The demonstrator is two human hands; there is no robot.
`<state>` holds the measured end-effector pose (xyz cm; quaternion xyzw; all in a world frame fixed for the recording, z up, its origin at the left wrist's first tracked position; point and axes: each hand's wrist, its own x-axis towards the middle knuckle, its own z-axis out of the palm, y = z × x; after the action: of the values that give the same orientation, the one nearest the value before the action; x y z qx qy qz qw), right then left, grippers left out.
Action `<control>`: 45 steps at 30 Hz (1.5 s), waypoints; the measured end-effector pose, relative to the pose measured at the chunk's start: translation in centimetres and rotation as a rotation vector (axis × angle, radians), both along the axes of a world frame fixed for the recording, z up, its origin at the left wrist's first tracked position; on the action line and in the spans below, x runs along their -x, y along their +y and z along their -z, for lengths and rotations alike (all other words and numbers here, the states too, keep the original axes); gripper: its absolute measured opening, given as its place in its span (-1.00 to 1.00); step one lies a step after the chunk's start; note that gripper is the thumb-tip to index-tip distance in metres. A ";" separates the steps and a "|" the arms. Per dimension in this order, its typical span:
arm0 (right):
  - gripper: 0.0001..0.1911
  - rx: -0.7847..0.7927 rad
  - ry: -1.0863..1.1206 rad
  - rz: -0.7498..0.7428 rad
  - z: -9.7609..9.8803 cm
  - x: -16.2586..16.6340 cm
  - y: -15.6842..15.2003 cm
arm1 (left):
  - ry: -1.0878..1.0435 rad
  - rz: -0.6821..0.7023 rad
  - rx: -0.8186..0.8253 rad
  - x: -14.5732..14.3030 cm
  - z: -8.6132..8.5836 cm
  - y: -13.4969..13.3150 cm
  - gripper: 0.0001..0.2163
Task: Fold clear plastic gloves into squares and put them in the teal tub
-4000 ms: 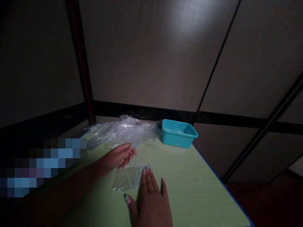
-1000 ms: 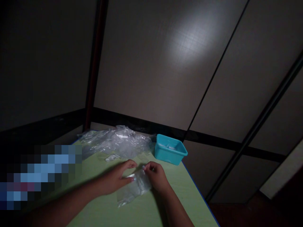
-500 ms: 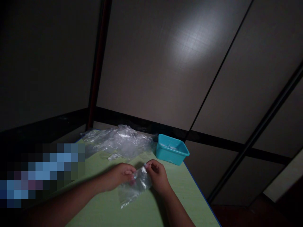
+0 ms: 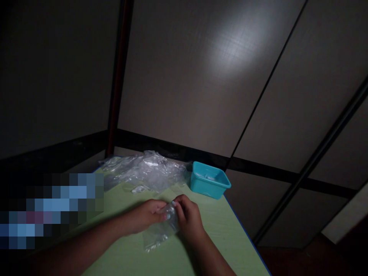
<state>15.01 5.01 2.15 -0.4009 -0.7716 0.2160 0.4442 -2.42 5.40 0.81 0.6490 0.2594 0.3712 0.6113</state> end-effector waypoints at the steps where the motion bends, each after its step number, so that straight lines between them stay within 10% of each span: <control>1: -0.83 -0.016 -0.017 0.001 0.0 0.0 -0.1 | 0.000 0.011 -0.006 -0.1 0.0 -0.1 -0.64; 18: -0.82 -0.080 -0.064 0.090 -0.1 -0.6 0.4 | 0.002 -0.004 0.343 0.6 -0.9 -1.0 -0.58; 34: -0.71 0.285 0.288 0.093 0.7 -2.7 3.2 | 0.041 -0.008 0.385 0.9 -0.2 -0.5 -0.64; 45: -0.68 0.370 0.425 0.016 -0.8 -2.0 1.7 | 0.129 -0.153 0.069 0.2 -0.2 -0.4 -0.79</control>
<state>16.99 6.73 2.93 -0.4269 -0.6055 0.4288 0.5169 -2.64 4.97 0.97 0.6286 0.3597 0.3651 0.5850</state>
